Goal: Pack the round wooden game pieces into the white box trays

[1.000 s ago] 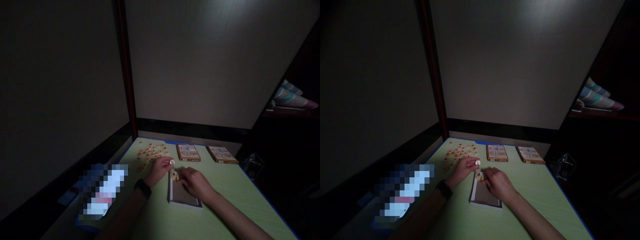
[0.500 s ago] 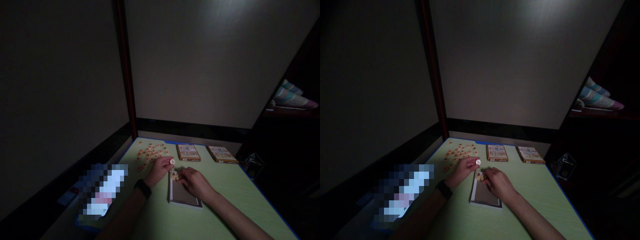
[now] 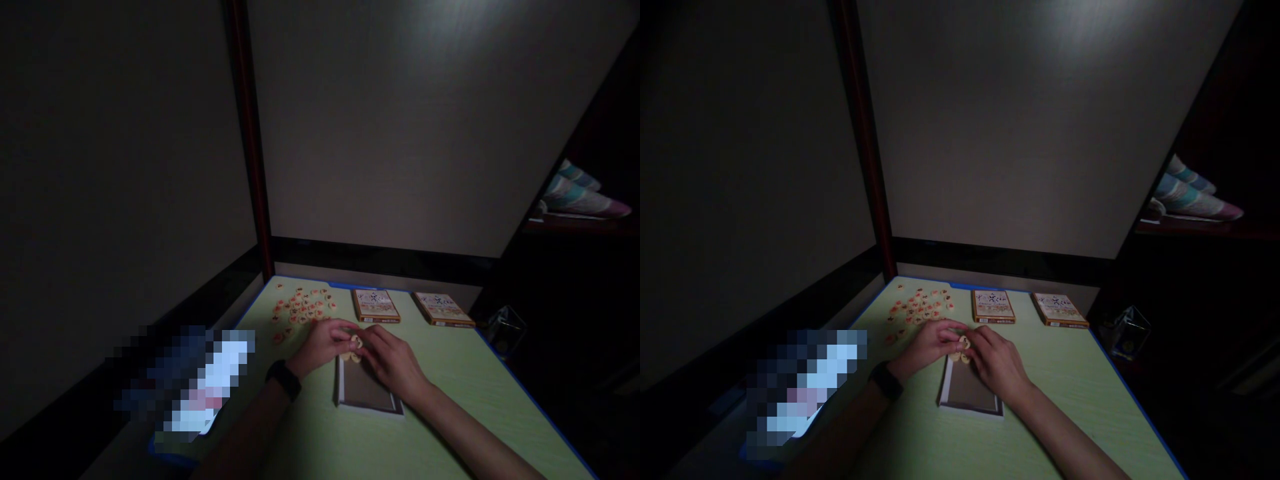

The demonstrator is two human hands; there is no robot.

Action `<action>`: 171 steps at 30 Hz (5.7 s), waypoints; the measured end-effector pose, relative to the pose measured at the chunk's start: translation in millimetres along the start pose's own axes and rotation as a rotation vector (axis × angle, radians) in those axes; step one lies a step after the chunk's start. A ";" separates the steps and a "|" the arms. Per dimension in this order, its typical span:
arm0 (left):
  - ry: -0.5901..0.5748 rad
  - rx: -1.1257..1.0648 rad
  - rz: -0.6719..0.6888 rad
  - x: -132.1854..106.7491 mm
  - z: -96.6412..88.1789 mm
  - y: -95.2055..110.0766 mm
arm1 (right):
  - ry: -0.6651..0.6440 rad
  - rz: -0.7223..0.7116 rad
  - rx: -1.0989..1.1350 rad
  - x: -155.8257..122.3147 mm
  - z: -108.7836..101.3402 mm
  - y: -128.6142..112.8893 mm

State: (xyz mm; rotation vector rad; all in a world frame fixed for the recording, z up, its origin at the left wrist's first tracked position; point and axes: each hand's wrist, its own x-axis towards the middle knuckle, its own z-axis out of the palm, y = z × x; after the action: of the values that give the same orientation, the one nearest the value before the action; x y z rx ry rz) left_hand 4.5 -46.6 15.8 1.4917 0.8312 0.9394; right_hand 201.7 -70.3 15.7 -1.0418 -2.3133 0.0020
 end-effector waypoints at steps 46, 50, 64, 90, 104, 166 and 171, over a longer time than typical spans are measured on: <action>0.242 0.374 0.104 0.3 -44.1 18.2 | -0.013 0.105 0.222 4.5 -5.3 11.5; 0.531 0.446 0.077 0.0 -74.2 23.4 | 0.096 0.204 0.327 4.6 -3.1 16.5; 0.341 1.362 -0.198 -3.1 -103.5 66.8 | 0.206 0.646 0.645 5.5 7.5 30.8; 0.815 1.152 -0.267 2.1 -125.9 37.5 | 0.168 0.641 0.693 4.4 12.3 30.4; 0.483 1.327 -0.491 65.0 -158.0 33.7 | 0.169 0.663 0.699 3.7 14.3 30.2; -0.107 0.050 -0.013 17.4 12.8 29.6 | 0.395 -0.009 0.232 -13.7 -5.5 -0.9; -0.113 -0.023 -0.026 10.7 7.6 22.1 | 0.355 -0.008 0.227 -15.8 -6.2 -9.5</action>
State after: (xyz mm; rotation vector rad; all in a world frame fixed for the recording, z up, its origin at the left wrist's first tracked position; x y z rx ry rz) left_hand 15.9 -42.9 38.5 1.4959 0.7539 0.8347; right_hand 206.6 -89.1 14.9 -0.8419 -1.9445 0.0694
